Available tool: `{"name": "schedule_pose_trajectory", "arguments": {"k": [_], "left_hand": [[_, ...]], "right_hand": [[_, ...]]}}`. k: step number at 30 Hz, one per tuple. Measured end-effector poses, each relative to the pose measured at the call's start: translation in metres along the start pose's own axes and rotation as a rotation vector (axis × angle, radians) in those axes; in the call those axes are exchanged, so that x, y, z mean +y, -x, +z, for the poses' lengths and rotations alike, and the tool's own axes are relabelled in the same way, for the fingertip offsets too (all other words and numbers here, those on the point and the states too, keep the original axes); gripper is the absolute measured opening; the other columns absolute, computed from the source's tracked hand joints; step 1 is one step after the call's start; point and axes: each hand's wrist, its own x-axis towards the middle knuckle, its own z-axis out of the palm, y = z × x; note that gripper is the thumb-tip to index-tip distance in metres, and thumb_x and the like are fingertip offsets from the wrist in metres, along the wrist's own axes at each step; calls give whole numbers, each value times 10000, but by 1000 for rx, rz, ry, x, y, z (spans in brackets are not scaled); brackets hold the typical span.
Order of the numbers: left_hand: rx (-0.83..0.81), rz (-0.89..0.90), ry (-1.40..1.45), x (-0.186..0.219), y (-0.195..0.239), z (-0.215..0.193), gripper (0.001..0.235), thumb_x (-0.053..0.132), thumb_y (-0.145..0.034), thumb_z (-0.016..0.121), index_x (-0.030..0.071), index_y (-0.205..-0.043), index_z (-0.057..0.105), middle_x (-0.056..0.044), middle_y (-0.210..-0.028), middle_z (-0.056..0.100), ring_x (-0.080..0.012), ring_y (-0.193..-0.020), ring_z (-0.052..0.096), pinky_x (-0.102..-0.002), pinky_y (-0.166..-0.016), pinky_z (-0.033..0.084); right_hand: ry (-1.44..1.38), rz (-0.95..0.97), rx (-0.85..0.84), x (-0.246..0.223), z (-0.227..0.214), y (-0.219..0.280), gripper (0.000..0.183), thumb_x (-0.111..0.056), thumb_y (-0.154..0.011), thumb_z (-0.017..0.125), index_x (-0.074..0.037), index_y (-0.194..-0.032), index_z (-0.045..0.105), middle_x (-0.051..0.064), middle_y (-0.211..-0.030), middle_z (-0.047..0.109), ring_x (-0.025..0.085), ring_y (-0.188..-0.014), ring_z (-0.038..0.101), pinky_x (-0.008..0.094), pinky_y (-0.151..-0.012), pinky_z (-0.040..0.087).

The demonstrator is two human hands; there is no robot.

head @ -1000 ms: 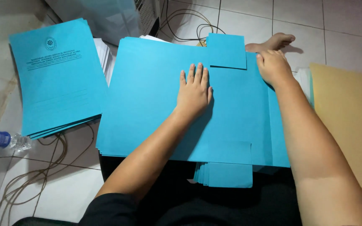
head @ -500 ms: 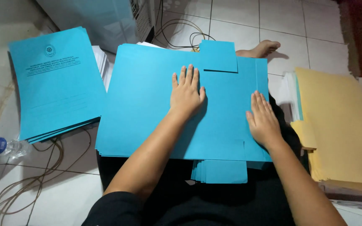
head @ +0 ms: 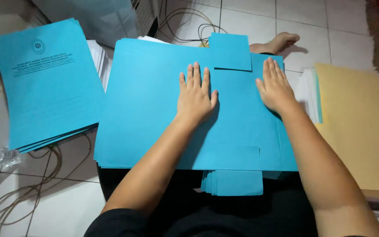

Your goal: The person sits on the floor and repeatedly folds light blue file folders. They pick up a folder, open it, and fold the side flaps inward to create a compact shape, then place it on a stack.

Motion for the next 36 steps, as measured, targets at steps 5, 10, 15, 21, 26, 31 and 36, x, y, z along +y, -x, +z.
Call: {"name": "schedule_pose_trajectory", "arguments": {"k": [5, 10, 15, 21, 26, 31, 36], "left_hand": [[183, -42, -123, -2, -3, 24, 771, 500, -1002, 452, 25, -1594, 315, -204, -1668, 238, -354, -1558, 208, -584, -1251, 190], [-36, -67, -24, 4, 0, -2, 740, 452, -1055, 337, -33, -1607, 251, -253, -1684, 185, -366, -1583, 148, -596, -1255, 62], [-7, -71, -47, 5, 2, -3, 747, 457, -1051, 352, -38, -1603, 261, -235, -1686, 194, -357, -1582, 153, -595, -1255, 80], [-8, -65, -70, 6, 3, -5, 742, 456, -1049, 329, -43, -1596, 273, -230, -1680, 216, -353, -1575, 177, -589, -1248, 103], [-7, -65, -52, 5, 3, -4, 745, 461, -1047, 322, -37, -1598, 271, -228, -1681, 219, -354, -1574, 179, -590, -1247, 104], [-47, -76, -50, 6, 1, -6, 749, 462, -1047, 306, -38, -1602, 249, -229, -1686, 196, -356, -1578, 157, -591, -1251, 92], [-74, -54, -74, 7, 2, -11, 798, 507, -1042, 304, -53, -1604, 224, -242, -1690, 163, -369, -1583, 123, -602, -1254, 82]], "right_hand": [[-105, 57, -94, -22, -35, -17, 654, -377, -1079, 159, -60, -1619, -29, 114, -1715, -55, 238, -1584, -44, 402, -1285, -8], [-36, -44, -5, 5, 0, 22, 703, -457, -1106, 242, -37, -1652, 101, 168, -1723, 23, 335, -1588, 35, 494, -1282, 15], [16, -137, -38, -3, 8, 101, 810, -582, -1050, 303, -86, -1654, 89, 139, -1728, 18, 327, -1580, 39, 486, -1274, 16], [91, -208, -47, 0, 25, 165, 1002, -703, -915, 452, -173, -1665, 51, 120, -1730, -9, 333, -1571, 38, 497, -1256, 45], [29, -144, -153, -9, 14, 189, 1225, -644, -760, 720, -197, -1664, 25, 103, -1729, -58, 337, -1570, -23, 515, -1248, -4], [64, -199, -195, -56, 8, 202, 1458, -789, -619, 846, -146, -1655, 45, 172, -1715, -40, 383, -1559, -10, 570, -1226, 19], [-23, -322, -275, -80, -1, 194, 1387, -729, -621, 905, -139, -1635, 165, 151, -1712, 80, 379, -1560, 73, 532, -1247, 63]]}}
